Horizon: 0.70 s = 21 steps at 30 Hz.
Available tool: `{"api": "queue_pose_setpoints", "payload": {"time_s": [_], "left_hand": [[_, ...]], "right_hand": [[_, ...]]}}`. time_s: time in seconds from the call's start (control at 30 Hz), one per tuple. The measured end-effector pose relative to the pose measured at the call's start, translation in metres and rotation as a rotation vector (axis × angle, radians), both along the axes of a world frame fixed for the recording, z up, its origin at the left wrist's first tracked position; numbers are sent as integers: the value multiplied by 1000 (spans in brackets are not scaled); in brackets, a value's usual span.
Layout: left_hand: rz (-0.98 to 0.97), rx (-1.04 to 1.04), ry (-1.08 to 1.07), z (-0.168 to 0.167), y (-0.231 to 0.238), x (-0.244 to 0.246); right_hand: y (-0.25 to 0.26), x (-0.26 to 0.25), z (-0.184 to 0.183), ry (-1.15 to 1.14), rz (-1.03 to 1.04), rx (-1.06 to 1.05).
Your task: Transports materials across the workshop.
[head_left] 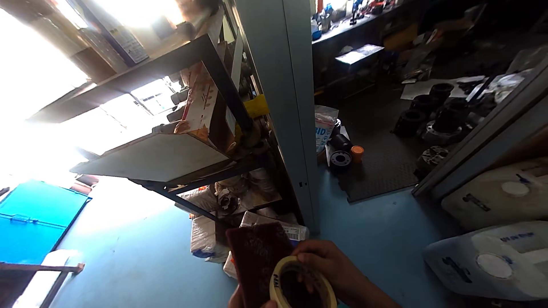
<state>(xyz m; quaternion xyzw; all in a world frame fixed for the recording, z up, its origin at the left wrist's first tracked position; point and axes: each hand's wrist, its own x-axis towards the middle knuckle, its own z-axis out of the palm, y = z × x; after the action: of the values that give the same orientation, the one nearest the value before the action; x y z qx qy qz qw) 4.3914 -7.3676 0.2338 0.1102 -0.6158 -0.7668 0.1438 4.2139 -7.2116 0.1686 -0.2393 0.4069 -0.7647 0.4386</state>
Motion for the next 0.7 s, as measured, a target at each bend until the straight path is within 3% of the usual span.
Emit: {"api": "queue_pose_setpoints", "payload": {"time_s": [0.17,0.37,0.7], "left_hand": [[-24,-10,0,-4,-2,-2],[-24,111,7,-9,-7,-4],[14,167,35,-13,-8,-3]], "right_hand": [[4,2,3,18,-48,-9],[11,13,37,246,-254,197],[11,17,48,406,-326,233]]}}
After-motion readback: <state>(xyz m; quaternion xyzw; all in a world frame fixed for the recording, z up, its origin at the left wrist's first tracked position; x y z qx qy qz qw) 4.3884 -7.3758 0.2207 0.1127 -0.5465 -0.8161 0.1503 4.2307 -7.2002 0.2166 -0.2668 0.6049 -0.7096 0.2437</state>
